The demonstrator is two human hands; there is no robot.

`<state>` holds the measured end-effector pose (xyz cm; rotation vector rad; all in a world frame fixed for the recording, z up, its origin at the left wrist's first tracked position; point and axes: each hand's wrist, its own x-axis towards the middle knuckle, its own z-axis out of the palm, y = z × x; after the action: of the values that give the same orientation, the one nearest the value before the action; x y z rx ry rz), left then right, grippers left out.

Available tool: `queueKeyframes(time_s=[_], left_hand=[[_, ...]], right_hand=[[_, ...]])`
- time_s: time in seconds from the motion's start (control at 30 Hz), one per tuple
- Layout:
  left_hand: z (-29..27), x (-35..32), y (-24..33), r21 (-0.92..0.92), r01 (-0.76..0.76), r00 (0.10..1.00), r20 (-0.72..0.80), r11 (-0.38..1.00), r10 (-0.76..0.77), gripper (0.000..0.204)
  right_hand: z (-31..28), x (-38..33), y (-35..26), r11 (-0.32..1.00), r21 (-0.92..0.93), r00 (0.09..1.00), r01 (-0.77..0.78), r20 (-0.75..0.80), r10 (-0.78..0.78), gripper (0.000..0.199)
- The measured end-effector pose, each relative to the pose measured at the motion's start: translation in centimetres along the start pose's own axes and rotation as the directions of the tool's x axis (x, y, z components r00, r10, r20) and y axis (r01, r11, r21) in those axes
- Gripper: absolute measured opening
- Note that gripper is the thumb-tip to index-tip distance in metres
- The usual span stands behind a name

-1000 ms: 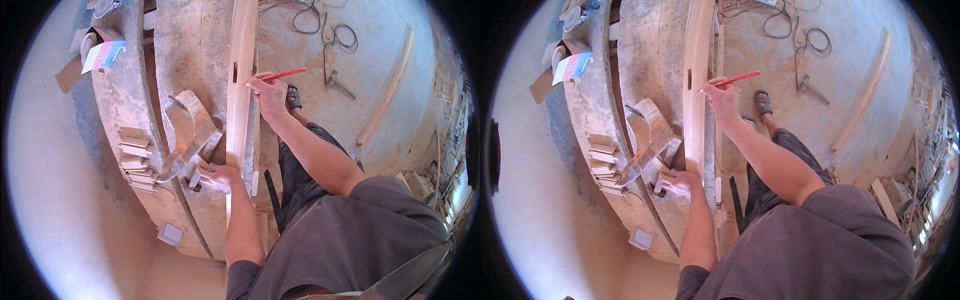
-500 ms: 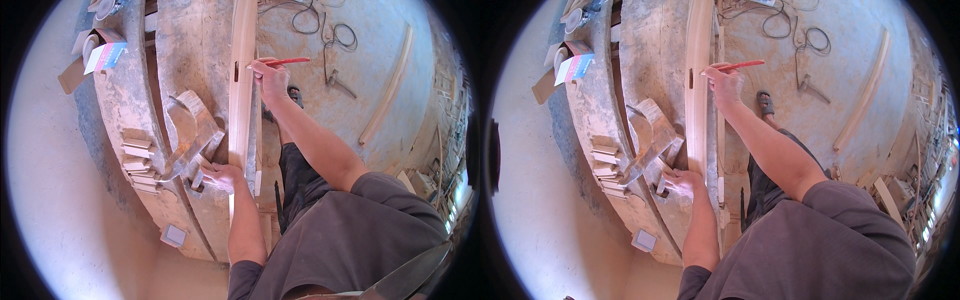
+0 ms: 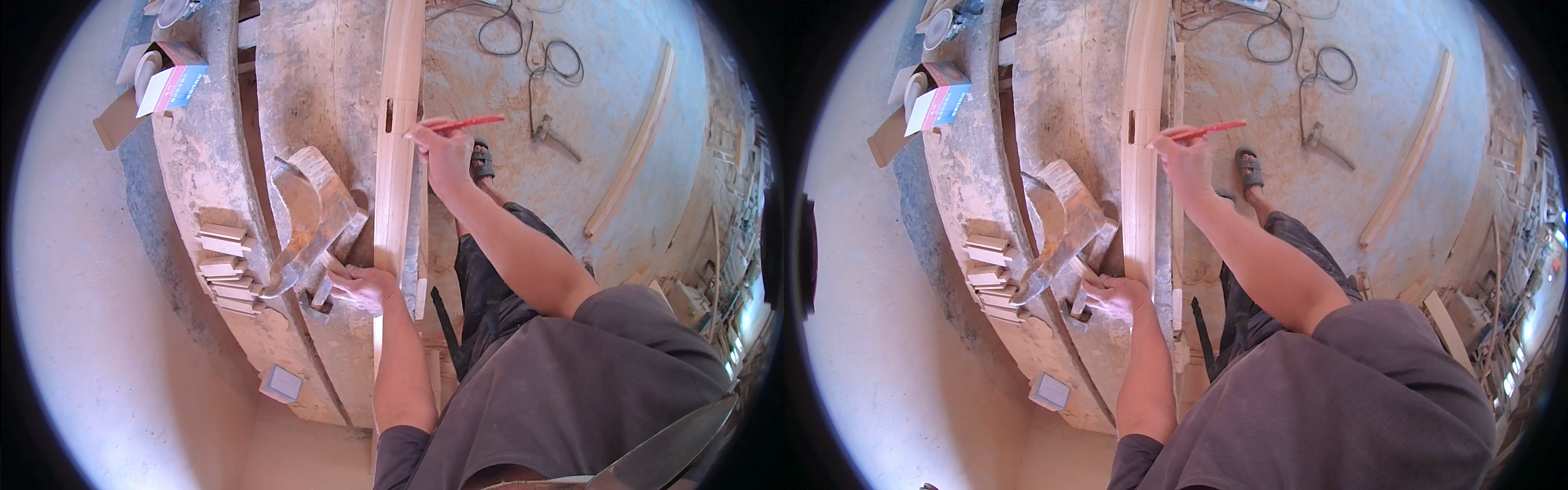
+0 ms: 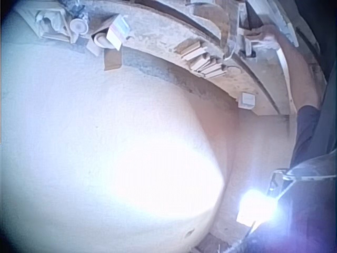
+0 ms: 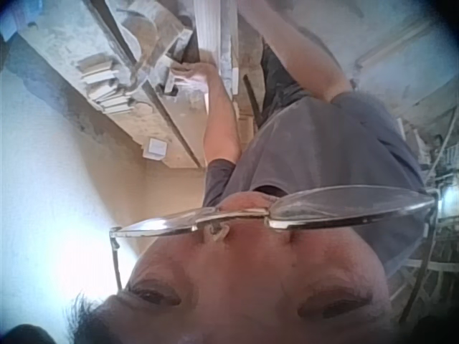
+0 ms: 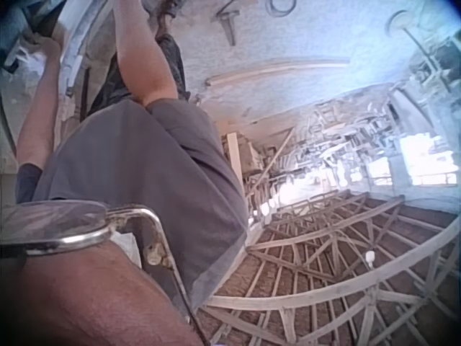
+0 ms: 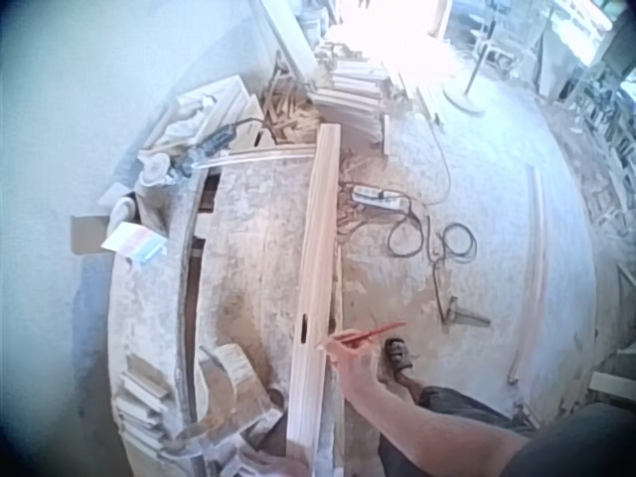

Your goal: The person marks a curved wooden rail with a pencil, fits a small wooden tenon into a mortise, and then uses a wooden mallet and a hammer to secure parts of a frame together.

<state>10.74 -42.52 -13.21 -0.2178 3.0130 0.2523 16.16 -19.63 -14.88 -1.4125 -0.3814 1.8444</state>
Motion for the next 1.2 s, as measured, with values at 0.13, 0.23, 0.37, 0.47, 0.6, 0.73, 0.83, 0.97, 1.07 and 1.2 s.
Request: queueKeyframes(time_s=[0.13,0.23,0.37,0.47,0.6,0.73,0.83,0.97,1.07,1.2], left_hand=[[0.1,0.1,-0.4,-0.004,-0.047,0.999,-0.019,0.999,0.047,0.049],[0.6,0.3,-1.0,0.020,-0.080,0.996,-0.047,0.997,0.081,0.049],[0.2,0.4,-0.6,-0.002,-0.023,1.000,-0.014,1.000,0.023,0.049],[-0.1,0.4,-0.2,-0.016,0.010,1.000,-0.012,1.000,-0.010,0.049],[-0.5,0.2,0.2,-0.040,-0.009,1.000,-0.017,0.999,0.008,0.047],[0.5,0.5,-0.9,-0.058,-0.064,0.996,-0.072,0.996,0.060,0.046],[1.2,0.7,-1.8,-0.063,-0.066,0.993,-0.101,0.996,0.059,0.046],[1.7,0.9,-2.2,-0.103,-0.079,0.988,-0.138,0.992,0.064,0.046],[1.8,1.1,-2.1,-0.161,-0.101,0.987,-0.144,0.982,0.078,0.047],[1.2,0.9,-4.1,-0.207,0.014,0.976,-0.212,0.978,-0.059,0.045]], right_hand=[[-1.3,-1.8,0.6,0.997,-0.068,0.997,-0.027,0.069,0.032,0.008],[-2.3,-1.9,-0.5,0.991,-0.128,0.992,-0.024,0.117,0.039,0.007],[-3.6,0.3,-3.6,0.954,-0.287,0.992,0.088,0.111,-0.058,0.009],[-3.6,2.2,-7.3,0.886,-0.431,0.983,0.170,0.135,-0.123,0.012],[-1.6,4.4,-10.6,0.682,-0.659,0.938,0.317,0.322,-0.125,0.018],[4.6,5.2,-12.5,0.409,-0.747,0.843,0.524,0.525,-0.121,0.020],[9.1,7.6,-12.3,-0.084,-0.658,0.663,0.748,0.748,0.042,0.022],[15.0,9.6,-12.1,-0.441,-0.405,0.563,0.801,0.759,0.326,0.026],[17.6,12.5,-11.5,-0.581,-0.186,0.503,0.793,0.737,0.451,0.026],[20.6,12.7,-11.2,-0.624,-0.143,0.570,0.768,0.596,0.565,0.026]])
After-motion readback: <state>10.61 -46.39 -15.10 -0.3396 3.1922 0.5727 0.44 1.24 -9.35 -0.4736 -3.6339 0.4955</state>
